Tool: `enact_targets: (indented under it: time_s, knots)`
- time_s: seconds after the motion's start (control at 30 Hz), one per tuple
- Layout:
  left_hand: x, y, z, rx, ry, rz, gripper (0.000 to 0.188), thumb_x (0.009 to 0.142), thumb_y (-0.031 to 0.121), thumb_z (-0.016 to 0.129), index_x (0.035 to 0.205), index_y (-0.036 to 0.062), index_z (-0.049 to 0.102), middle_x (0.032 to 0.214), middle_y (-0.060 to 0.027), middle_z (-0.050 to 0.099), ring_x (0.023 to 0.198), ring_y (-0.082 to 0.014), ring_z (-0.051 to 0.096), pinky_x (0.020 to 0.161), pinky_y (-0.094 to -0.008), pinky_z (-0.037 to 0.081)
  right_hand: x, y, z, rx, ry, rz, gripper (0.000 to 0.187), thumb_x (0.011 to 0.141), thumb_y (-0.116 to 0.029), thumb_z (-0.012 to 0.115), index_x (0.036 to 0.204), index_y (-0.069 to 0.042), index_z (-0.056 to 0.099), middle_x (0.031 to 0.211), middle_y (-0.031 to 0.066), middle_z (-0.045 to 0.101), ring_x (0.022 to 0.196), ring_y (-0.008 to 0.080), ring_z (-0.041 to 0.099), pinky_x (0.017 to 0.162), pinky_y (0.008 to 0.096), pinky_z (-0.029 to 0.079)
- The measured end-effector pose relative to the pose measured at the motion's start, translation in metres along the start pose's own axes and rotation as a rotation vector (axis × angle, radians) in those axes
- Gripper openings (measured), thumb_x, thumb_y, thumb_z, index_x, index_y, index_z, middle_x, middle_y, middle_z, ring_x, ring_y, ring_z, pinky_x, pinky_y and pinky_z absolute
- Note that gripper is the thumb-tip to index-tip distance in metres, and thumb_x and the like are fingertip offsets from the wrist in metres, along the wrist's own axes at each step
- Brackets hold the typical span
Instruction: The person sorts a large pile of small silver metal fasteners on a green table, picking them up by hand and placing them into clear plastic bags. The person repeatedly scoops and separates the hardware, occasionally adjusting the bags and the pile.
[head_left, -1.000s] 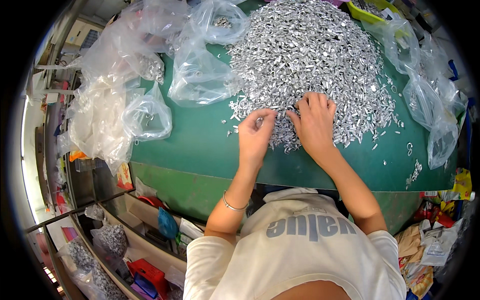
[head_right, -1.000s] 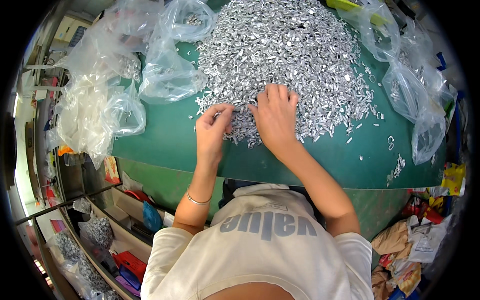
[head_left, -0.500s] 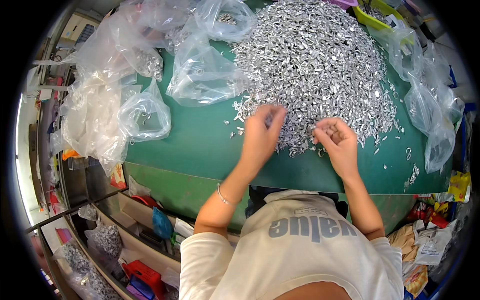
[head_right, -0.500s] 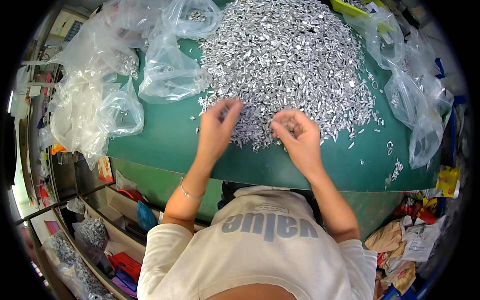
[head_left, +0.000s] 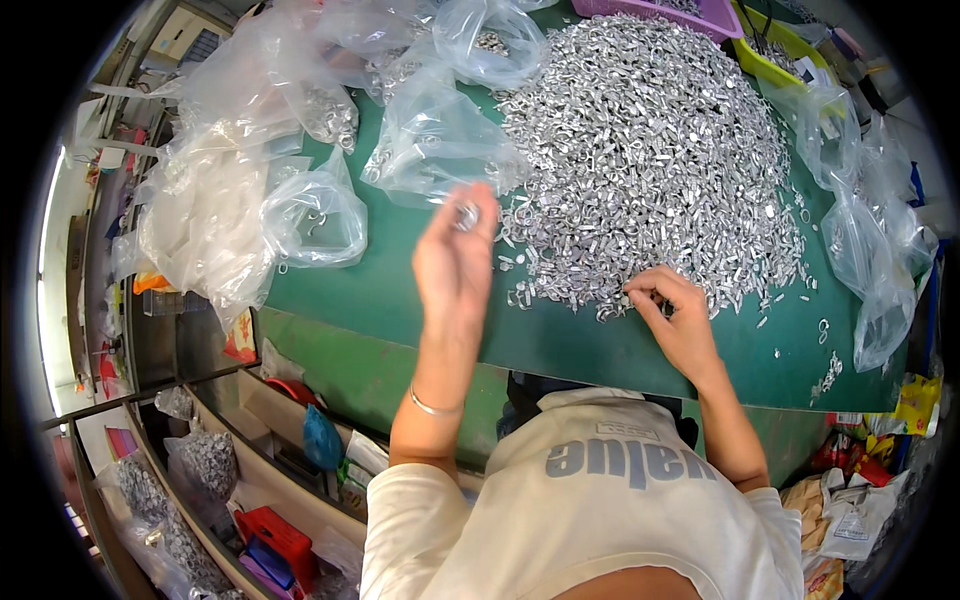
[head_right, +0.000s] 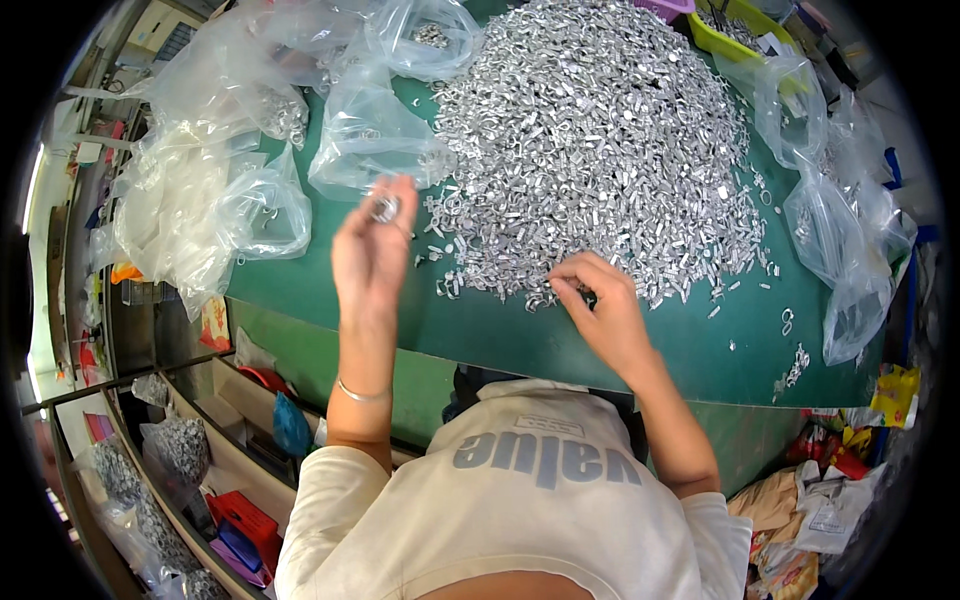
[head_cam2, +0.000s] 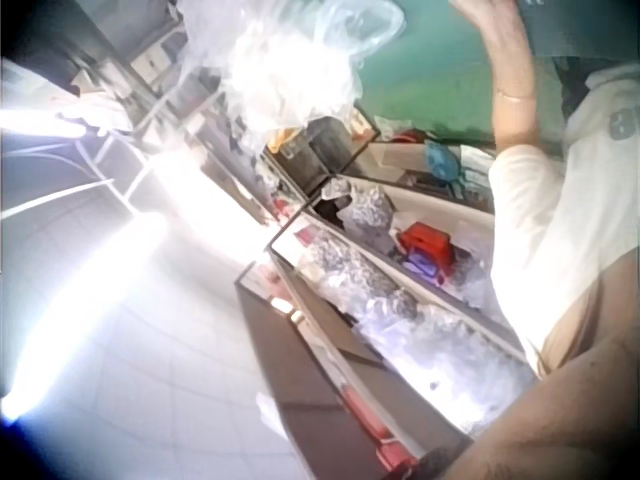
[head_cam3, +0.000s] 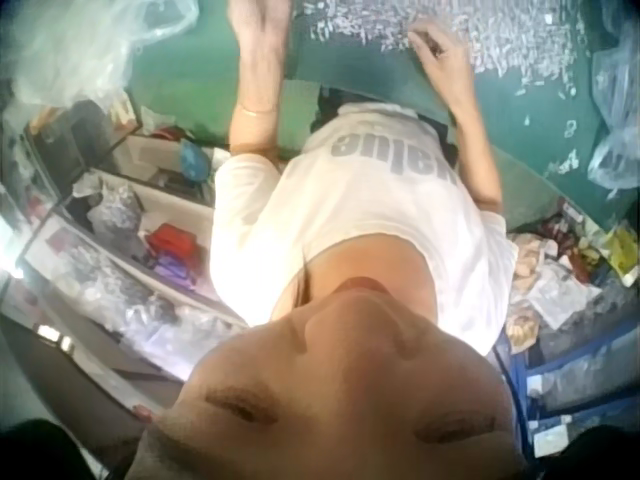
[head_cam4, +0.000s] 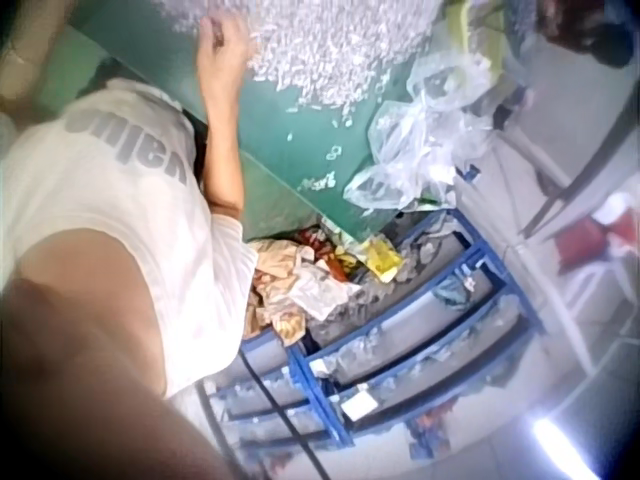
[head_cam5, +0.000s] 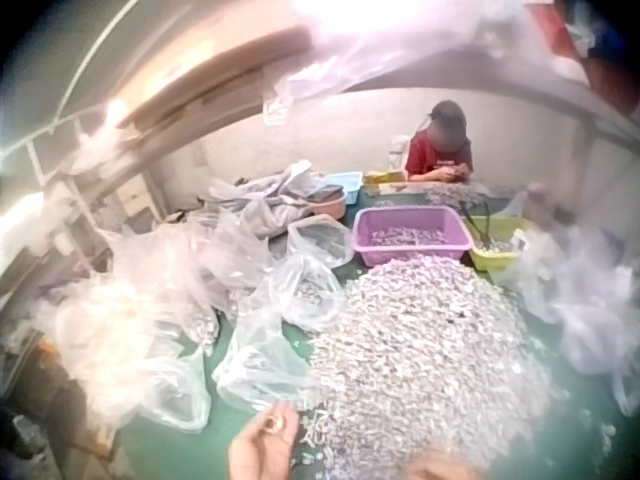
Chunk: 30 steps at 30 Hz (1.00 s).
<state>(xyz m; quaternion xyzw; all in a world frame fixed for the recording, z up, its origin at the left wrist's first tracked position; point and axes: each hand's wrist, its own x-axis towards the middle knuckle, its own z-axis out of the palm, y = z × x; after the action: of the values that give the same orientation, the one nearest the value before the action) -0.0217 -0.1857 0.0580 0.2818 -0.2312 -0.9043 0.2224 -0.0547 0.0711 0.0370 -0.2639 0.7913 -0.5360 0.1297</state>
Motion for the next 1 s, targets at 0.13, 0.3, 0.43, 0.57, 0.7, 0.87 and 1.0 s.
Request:
enact_targets:
  time_s: [0.13, 0.3, 0.43, 0.57, 0.7, 0.87, 1.0]
  knots:
    - [0.042, 0.012, 0.016, 0.145, 0.001, 0.35, 0.04, 0.089, -0.009, 0.046, 0.129, -0.0073, 0.039, 0.137, -0.0168, 0.043, 0.128, -0.0241, 0.041, 0.113, -0.0427, 0.029, -0.003, -0.002, 0.008, 0.019, -0.052, -0.017, 0.007, 0.087, 0.002, 0.062, 0.093, 0.001, 0.066, 0.089, 0.0074, 0.063, 0.076, 0.0145, 0.059, 0.067, 0.0254, 0.045]
    - [0.023, -0.014, 0.005, 0.341, -0.077, 0.462, 0.049, 0.086, -0.011, 0.047, 0.134, -0.0094, 0.037, 0.144, -0.0167, 0.039, 0.136, -0.0262, 0.036, 0.114, -0.0373, 0.026, -0.008, -0.001, 0.0, -0.088, 0.029, -0.07, 0.008, 0.085, 0.002, 0.065, 0.093, 0.001, 0.066, 0.09, 0.0096, 0.065, 0.082, 0.0219, 0.061, 0.073, 0.0302, 0.047]
    - [-0.011, -0.032, -0.027, 0.949, -0.288, 0.508, 0.042, 0.087, -0.006, 0.055, 0.128, -0.0029, 0.05, 0.142, -0.0151, 0.046, 0.132, -0.0278, 0.045, 0.107, -0.0382, 0.036, -0.002, 0.0, 0.002, -0.414, 0.013, -0.269, 0.024, 0.081, -0.006, 0.07, 0.104, -0.003, 0.064, 0.107, 0.01, 0.062, 0.103, 0.0293, 0.056, 0.086, 0.0379, 0.045]
    - [-0.035, -0.061, -0.044, 1.819, -0.542, 0.78, 0.042, 0.086, -0.005, 0.057, 0.127, 0.0015, 0.054, 0.143, -0.0189, 0.044, 0.135, -0.0404, 0.038, 0.109, -0.0461, 0.033, 0.005, -0.001, 0.024, -0.58, -0.211, -0.399, 0.046, 0.079, -0.019, 0.073, 0.122, -0.012, 0.059, 0.133, 0.0058, 0.053, 0.128, 0.0305, 0.043, 0.103, 0.0496, 0.033]
    - [-0.056, -0.071, -0.058, 1.732, -0.687, 0.656, 0.046, 0.083, -0.006, 0.056, 0.128, -0.0011, 0.051, 0.146, -0.0175, 0.039, 0.137, -0.0452, 0.03, 0.11, -0.0581, 0.028, 0.0, 0.013, 0.027, -0.684, -0.228, -0.392, 0.041, 0.08, -0.018, 0.072, 0.119, -0.012, 0.061, 0.134, 0.0038, 0.052, 0.131, 0.0292, 0.042, 0.107, 0.0546, 0.028]
    - [-0.077, -0.067, -0.056, 1.802, -0.771, 0.729, 0.046, 0.078, -0.008, 0.057, 0.123, 0.0007, 0.057, 0.139, -0.0174, 0.045, 0.13, -0.0408, 0.039, 0.107, -0.051, 0.034, -0.012, 0.022, 0.015, -0.706, -0.128, -0.375, 0.026, 0.08, -0.015, 0.072, 0.105, -0.011, 0.065, 0.13, 0.0028, 0.055, 0.13, 0.0277, 0.043, 0.109, 0.0548, 0.025]
    - [-0.034, -0.051, -0.055, 1.603, -0.408, 0.883, 0.035, 0.08, -0.005, 0.062, 0.114, 0.0052, 0.063, 0.119, -0.0135, 0.057, 0.11, -0.0341, 0.051, 0.09, -0.0433, 0.041, -0.015, 0.024, 0.012, -0.65, -0.084, -0.365, 0.022, 0.08, -0.013, 0.072, 0.101, -0.01, 0.066, 0.127, 0.0041, 0.056, 0.128, 0.0284, 0.045, 0.108, 0.0534, 0.026]
